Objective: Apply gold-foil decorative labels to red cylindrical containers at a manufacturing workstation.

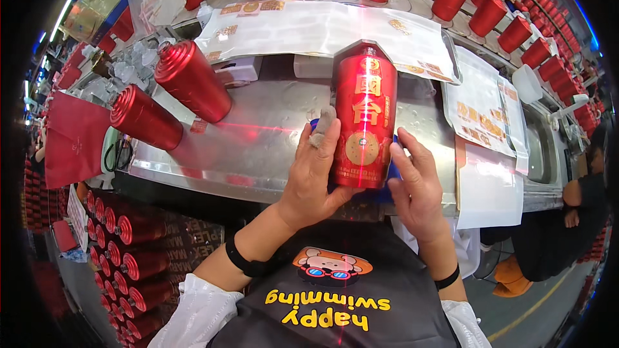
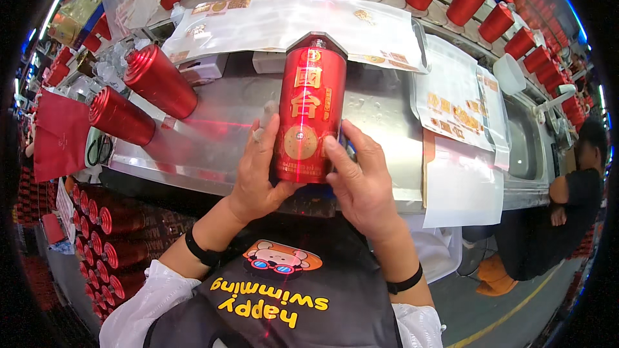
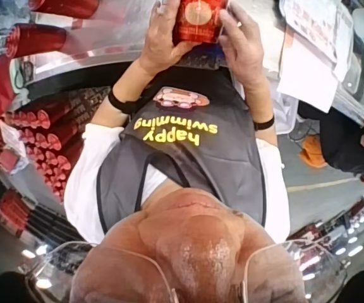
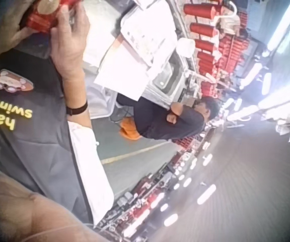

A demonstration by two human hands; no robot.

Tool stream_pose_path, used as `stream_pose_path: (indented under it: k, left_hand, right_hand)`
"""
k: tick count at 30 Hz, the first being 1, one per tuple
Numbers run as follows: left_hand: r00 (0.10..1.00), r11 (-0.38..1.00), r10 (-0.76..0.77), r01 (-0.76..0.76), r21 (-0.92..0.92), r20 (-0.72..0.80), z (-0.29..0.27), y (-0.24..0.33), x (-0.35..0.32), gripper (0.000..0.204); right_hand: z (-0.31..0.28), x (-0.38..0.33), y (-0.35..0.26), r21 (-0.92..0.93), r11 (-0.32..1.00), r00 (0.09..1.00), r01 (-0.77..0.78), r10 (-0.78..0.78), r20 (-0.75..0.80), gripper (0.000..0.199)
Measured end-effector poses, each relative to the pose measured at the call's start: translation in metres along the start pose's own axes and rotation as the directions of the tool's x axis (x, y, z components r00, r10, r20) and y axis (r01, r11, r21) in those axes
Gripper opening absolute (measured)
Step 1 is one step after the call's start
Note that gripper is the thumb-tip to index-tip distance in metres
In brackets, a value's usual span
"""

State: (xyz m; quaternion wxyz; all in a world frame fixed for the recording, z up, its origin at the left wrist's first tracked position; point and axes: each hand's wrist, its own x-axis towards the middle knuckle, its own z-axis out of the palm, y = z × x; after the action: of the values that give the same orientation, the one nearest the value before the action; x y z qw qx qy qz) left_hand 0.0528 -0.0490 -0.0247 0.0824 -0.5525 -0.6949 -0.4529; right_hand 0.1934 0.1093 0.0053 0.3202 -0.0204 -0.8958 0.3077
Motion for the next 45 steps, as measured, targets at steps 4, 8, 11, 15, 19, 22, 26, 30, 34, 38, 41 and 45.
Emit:
stream_pose_path:
  k: [4, 8, 11, 15, 19, 22, 26, 30, 34, 38, 41, 45]
  left_hand:
    - [0.986, 0.955, -0.163, 0.162, -0.249, 0.019, -0.002, -0.003, -0.011, 0.087]
    - [0.986, 0.979, -0.166, 0.162, -0.123, -0.019, -0.004, -0.003, -0.017, 0.088]
    - [0.988, 0.986, -0.154, 0.155, 0.062, -0.021, -0.007, 0.0, -0.02, 0.085]
    - [0.997, 0.964, -0.042, 0.056, 0.259, -0.058, -0.014, -0.004, -0.015, 0.079]
    - [0.997, 0.978, -0.073, 0.076, 0.192, -0.021, -0.017, 0.006, -0.009, 0.075]
    - [0.901, 0.762, -0.426, 0.408, -0.503, 0.086, -0.005, 0.008, -0.012, 0.076]
    - [0.876, 0.681, -0.475, 0.429, -0.593, 0.087, 0.006, 0.006, 0.001, 0.077]
    - [0.888, 0.743, -0.449, 0.433, -0.51, 0.099, 0.007, 0.006, -0.002, 0.077]
    - [0.878, 0.67, -0.451, 0.452, -0.589, 0.161, 0.005, 0.004, -0.004, 0.076]
    - [0.832, 0.322, -0.466, 0.478, -0.817, 0.302, -0.005, 0.008, 0.003, 0.071]
    - [0.836, 0.384, -0.483, 0.47, -0.794, 0.262, -0.002, 0.005, 0.004, 0.069]
    - [0.856, 0.57, -0.468, 0.482, -0.665, 0.219, 0.005, 0.001, -0.002, 0.074]
  right_hand:
    - [0.0, -0.006, -0.001, -0.075, 0.993, 0.994, 0.095, -0.09, 0.066, 0.049]
    - [0.002, -0.015, 0.006, -0.077, 0.993, 0.995, 0.087, -0.082, 0.058, 0.05]
    - [0.003, -0.014, 0.006, -0.072, 0.993, 0.995, 0.093, -0.09, 0.041, 0.053]
    - [0.005, -0.013, 0.003, -0.078, 0.993, 0.995, 0.092, -0.088, 0.048, 0.054]
    - [0.009, -0.013, 0.002, -0.064, 0.996, 0.998, 0.061, -0.061, 0.013, 0.059]
    - [0.011, -0.013, 0.003, -0.074, 0.996, 0.998, 0.055, -0.053, 0.019, 0.058]
    - [0.011, -0.012, 0.003, -0.083, 0.995, 0.998, 0.063, -0.061, 0.027, 0.058]
    - [0.011, -0.013, 0.003, -0.068, 0.996, 0.999, 0.053, -0.052, 0.017, 0.058]
    - [0.011, -0.013, 0.004, -0.077, 0.995, 0.998, 0.062, -0.061, 0.019, 0.057]
    - [0.011, -0.013, 0.004, -0.072, 0.995, 0.998, 0.062, -0.062, 0.011, 0.057]
    - [0.011, -0.011, 0.003, -0.076, 0.994, 0.997, 0.075, -0.074, 0.011, 0.058]
    - [0.011, -0.013, 0.003, -0.072, 0.996, 0.998, 0.055, -0.054, 0.015, 0.058]
